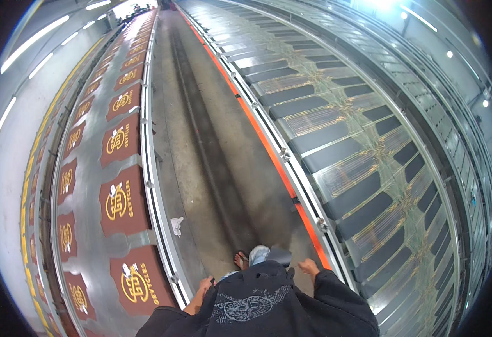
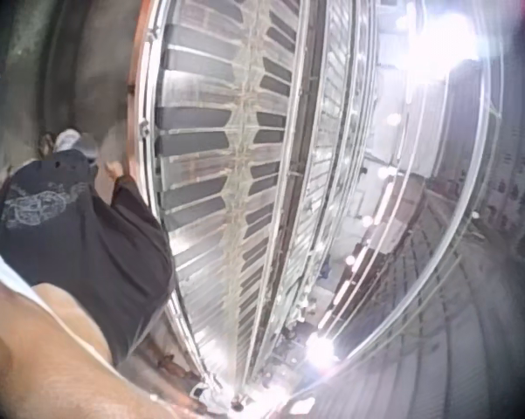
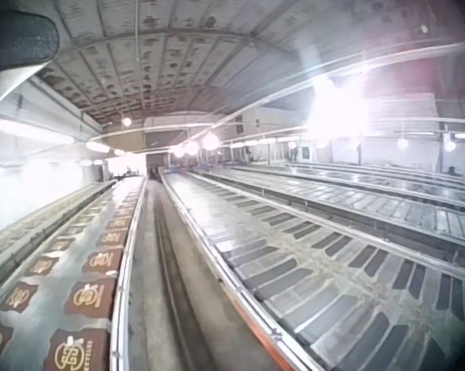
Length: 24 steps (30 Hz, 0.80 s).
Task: The person repeatedly lifts and adjusts a series of black rectangular panels mounted on a curved metal frame. They use both hands to pull the panels down and smooth them against the frame, moving sequentially along the row. The task involves repetitive handling of each panel to ensure it is properly seated.
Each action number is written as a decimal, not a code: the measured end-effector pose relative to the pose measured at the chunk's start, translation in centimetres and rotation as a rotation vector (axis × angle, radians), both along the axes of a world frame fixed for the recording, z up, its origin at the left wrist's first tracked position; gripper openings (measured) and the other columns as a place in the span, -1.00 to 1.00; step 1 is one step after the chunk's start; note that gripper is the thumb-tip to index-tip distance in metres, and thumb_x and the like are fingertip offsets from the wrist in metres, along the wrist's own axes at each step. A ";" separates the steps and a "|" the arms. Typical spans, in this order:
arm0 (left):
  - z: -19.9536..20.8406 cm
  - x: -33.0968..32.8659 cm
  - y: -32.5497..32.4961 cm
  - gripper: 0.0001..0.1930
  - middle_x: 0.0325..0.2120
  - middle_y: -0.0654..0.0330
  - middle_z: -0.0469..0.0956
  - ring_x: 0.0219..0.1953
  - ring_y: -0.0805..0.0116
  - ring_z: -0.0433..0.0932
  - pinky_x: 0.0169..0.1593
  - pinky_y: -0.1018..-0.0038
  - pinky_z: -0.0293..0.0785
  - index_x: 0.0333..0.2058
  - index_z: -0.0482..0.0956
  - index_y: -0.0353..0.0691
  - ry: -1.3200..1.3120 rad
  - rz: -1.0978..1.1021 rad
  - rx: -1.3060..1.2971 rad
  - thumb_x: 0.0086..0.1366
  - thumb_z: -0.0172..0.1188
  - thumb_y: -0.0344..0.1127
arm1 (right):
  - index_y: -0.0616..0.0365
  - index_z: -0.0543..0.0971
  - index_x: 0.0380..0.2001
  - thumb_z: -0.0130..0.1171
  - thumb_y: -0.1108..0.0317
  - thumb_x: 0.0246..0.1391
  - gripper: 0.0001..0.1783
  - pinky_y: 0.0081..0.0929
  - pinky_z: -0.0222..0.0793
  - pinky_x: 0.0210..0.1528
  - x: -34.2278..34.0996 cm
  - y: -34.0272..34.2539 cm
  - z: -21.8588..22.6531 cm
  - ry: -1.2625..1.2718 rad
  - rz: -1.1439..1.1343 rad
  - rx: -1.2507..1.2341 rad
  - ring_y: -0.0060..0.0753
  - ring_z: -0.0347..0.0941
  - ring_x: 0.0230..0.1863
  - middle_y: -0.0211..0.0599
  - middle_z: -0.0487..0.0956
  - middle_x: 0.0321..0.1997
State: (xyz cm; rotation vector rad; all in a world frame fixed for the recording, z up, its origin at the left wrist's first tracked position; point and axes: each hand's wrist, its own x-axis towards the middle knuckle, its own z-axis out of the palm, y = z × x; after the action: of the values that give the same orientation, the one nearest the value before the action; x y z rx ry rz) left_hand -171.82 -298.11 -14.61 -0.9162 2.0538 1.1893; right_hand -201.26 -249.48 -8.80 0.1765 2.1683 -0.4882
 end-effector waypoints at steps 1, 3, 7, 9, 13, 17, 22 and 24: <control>0.7 -3.6 -1.0 -0.58 -0.27 0.17 0.73 -0.40 0.36 0.66 -0.27 0.31 0.60 -0.19 0.68 -0.24 -0.077 0.358 0.138 0.39 0.14 0.04 | 0.20 0.63 -0.61 0.11 -0.14 0.14 -0.42 -0.23 0.50 -0.55 -0.4 2.0 -0.1 0.051 0.108 -0.062 -0.23 0.59 -0.62 -0.17 0.62 -0.62; 2.1 -11.2 -3.2 -0.61 -0.27 0.21 0.71 -0.41 0.39 0.64 -0.29 0.34 0.59 -0.10 0.64 -0.18 -0.075 0.720 0.282 0.42 0.15 0.04 | 0.18 0.60 -0.62 0.06 -0.16 0.21 -0.39 -0.23 0.49 -0.57 -0.4 6.9 -1.6 -0.045 0.012 -0.001 -0.20 0.57 -0.65 -0.15 0.58 -0.66; 3.0 -22.5 -13.2 -0.65 -0.30 0.24 0.69 -0.44 0.41 0.62 -0.34 0.41 0.55 -0.05 0.60 -0.14 -0.005 0.684 0.266 0.45 0.14 0.01 | 0.04 0.56 -0.59 -0.06 -0.23 0.33 -0.37 -0.26 0.38 -0.66 -5.3 0.9 -3.7 -0.442 -0.457 0.026 -0.28 0.47 -0.71 -0.30 0.55 -0.64; 2.5 -28.3 -15.5 -0.64 -0.31 0.23 0.69 -0.43 0.39 0.63 -0.32 0.38 0.55 -0.07 0.61 -0.16 -0.011 0.655 0.280 0.47 0.12 0.02 | 0.02 0.56 -0.55 -0.16 -0.33 0.33 -0.31 -0.25 0.33 -0.62 -11.5 -3.3 -6.0 -0.326 -0.582 -0.047 -0.30 0.41 -0.69 -0.35 0.52 -0.62; -1.4 -33.4 -22.6 -0.54 -0.35 0.20 0.72 -0.36 0.29 0.66 -0.19 0.24 0.55 -0.15 0.69 -0.24 0.180 0.365 0.206 0.48 0.10 0.09 | 0.09 0.57 -0.24 -0.31 -0.40 0.35 -0.24 -0.13 0.47 -0.31 -28.8 -17.7 -6.0 -0.248 -0.540 -0.251 -0.23 0.57 -0.34 -0.31 0.58 -0.38; 1.0 -39.6 -30.4 -0.45 -0.46 0.17 0.68 -0.33 0.20 0.66 -0.17 0.23 0.52 -0.26 0.72 -0.32 0.219 0.263 0.002 0.47 0.10 0.14 | 0.43 0.58 0.12 -0.30 -0.72 0.10 0.27 0.03 0.36 0.21 -47.5 -45.1 7.3 0.024 -0.367 -0.381 0.04 0.51 0.18 0.22 0.60 0.12; 0.6 -54.3 -34.7 -0.47 -0.49 0.19 0.66 -0.35 0.21 0.66 -0.20 0.25 0.53 -0.27 0.72 -0.31 0.113 0.469 0.179 0.45 0.11 0.14 | 0.28 0.65 -0.05 -0.24 -0.44 0.34 -0.10 -0.04 0.41 0.14 -67.4 -65.3 18.8 0.313 0.162 -0.540 0.18 0.58 0.06 0.16 0.68 -0.11; 0.3 -59.6 -37.8 -0.47 -0.50 0.20 0.65 -0.36 0.21 0.66 -0.21 0.26 0.53 -0.27 0.72 -0.31 0.113 0.489 0.206 0.45 0.12 0.14 | 0.28 0.63 -0.01 -0.22 -0.37 0.37 -0.15 -0.04 0.42 0.12 -72.4 -71.8 20.7 0.372 0.193 -0.643 0.20 0.58 0.04 0.16 0.67 -0.12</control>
State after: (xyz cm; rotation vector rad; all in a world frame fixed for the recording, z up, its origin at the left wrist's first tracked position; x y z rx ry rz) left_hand -231.38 -335.93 -14.28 -1.3177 1.7954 1.7053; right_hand -273.65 -321.25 11.93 -0.5073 2.2257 -1.1402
